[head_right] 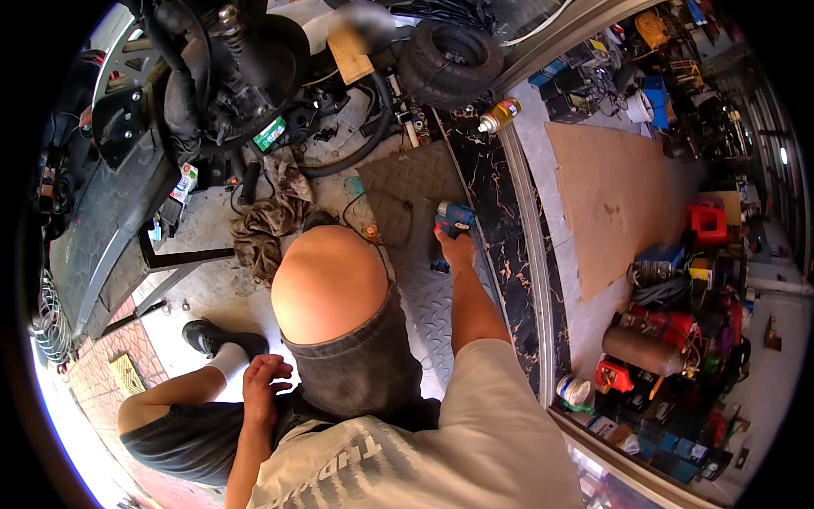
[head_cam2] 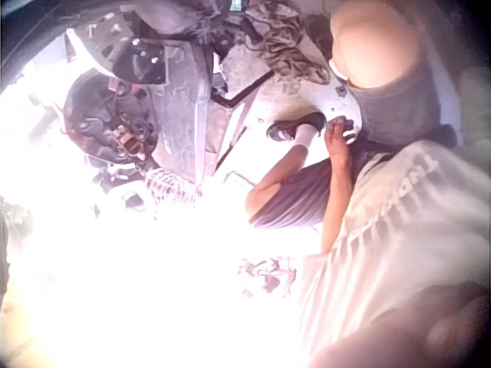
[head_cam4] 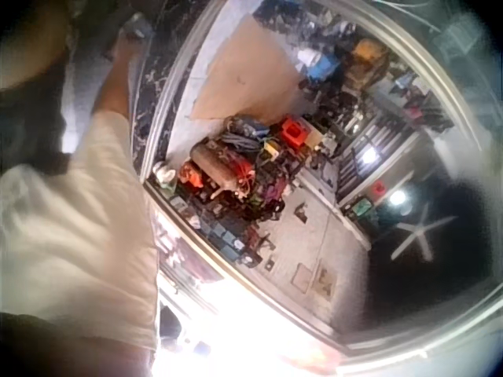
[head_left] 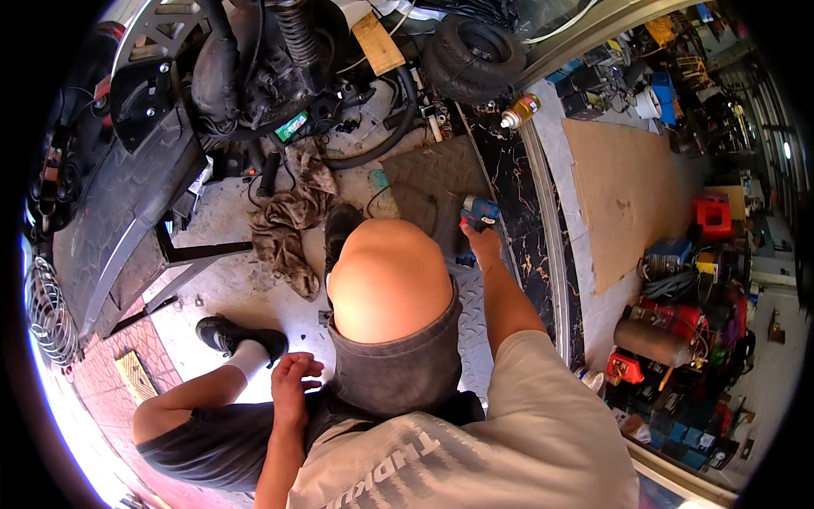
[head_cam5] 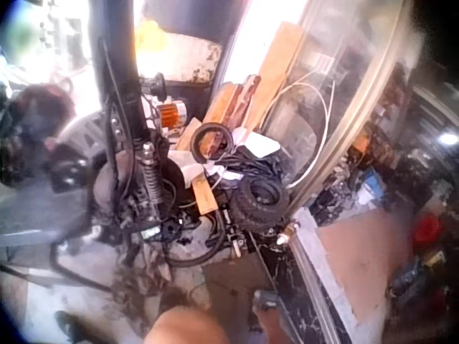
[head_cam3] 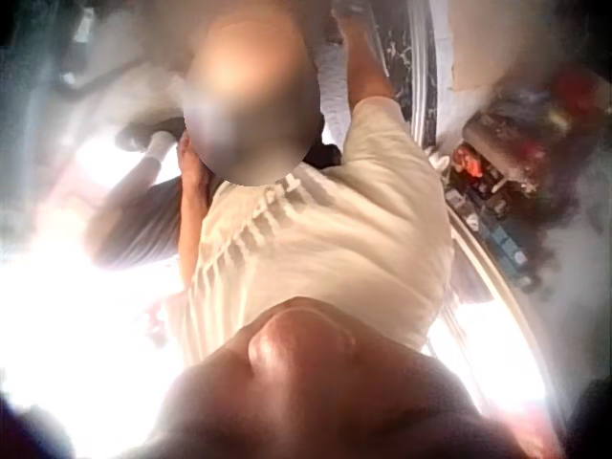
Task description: The person removes a plastic cover from the base of an electric scooter using an impact driver and a wrench.
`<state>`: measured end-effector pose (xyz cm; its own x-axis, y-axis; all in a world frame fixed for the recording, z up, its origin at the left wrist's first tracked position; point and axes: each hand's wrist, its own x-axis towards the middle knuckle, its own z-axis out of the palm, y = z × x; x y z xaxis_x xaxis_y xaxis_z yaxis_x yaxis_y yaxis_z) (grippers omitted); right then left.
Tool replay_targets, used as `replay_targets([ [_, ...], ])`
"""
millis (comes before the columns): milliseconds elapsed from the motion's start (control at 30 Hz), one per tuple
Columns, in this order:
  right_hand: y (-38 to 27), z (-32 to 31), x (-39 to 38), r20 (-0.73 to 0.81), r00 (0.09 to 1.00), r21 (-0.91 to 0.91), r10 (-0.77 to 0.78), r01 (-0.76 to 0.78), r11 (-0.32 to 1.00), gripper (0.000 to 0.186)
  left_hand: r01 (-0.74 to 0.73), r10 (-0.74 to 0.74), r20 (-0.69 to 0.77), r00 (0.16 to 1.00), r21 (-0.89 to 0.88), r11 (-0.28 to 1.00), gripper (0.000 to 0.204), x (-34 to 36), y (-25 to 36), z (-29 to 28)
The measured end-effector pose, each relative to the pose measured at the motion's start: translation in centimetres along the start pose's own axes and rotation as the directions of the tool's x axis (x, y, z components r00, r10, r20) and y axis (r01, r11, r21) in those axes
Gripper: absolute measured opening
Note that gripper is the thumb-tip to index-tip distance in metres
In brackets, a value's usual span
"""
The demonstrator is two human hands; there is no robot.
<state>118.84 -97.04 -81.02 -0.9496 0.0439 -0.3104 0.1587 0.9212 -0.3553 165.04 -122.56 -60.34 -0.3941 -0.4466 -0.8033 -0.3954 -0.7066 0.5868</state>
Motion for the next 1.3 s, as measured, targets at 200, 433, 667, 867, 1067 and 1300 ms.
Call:
replay_targets([
  [200, 0.1, -1.8, -0.4, -0.057, 0.998, -0.164, -0.015, 0.005, 0.986, 0.075, -0.059, 0.042, 0.128, 0.991, 0.132, 0.99, 0.018, -0.5, -0.7, -0.1],
  [433, -17.4, -14.9, 0.9, -0.331, 0.891, 0.431, -0.311, 0.436, 0.79, 0.053, -0.361, 0.246, 0.369, 0.896, 0.284, 0.888, 0.021, -5.2, 6.4, -1.0],
  [667, -52.5, -32.3, -18.7, -0.415, 0.485, 0.64, -0.769, 0.757, 0.132, 0.063, -0.827, 0.633, 0.536, 0.558, 0.306, 0.471, 0.019, -8.7, 31.8, -0.4],
  [867, -66.6, -33.1, -30.1, -0.512, 0.129, 0.756, -0.849, 0.537, -0.374, 0.062, -0.827, 0.955, 0.283, -0.084, 0.515, -0.226, 0.038, -2.2, 48.6, 3.4],
  [1067, -68.8, -31.8, -30.3, -0.575, 0.328, 0.755, -0.75, 0.566, -0.331, 0.047, -0.748, 0.929, 0.364, 0.063, 0.634, -0.197, 0.077, 5.6, 51.6, 5.7],
  [1300, -69.3, -31.0, -29.4, -0.605, 0.254, 0.717, -0.754, 0.585, -0.379, 0.046, -0.842, 0.889, 0.324, 0.323, 0.528, 0.113, 0.09, 6.2, 51.7, 4.5],
])
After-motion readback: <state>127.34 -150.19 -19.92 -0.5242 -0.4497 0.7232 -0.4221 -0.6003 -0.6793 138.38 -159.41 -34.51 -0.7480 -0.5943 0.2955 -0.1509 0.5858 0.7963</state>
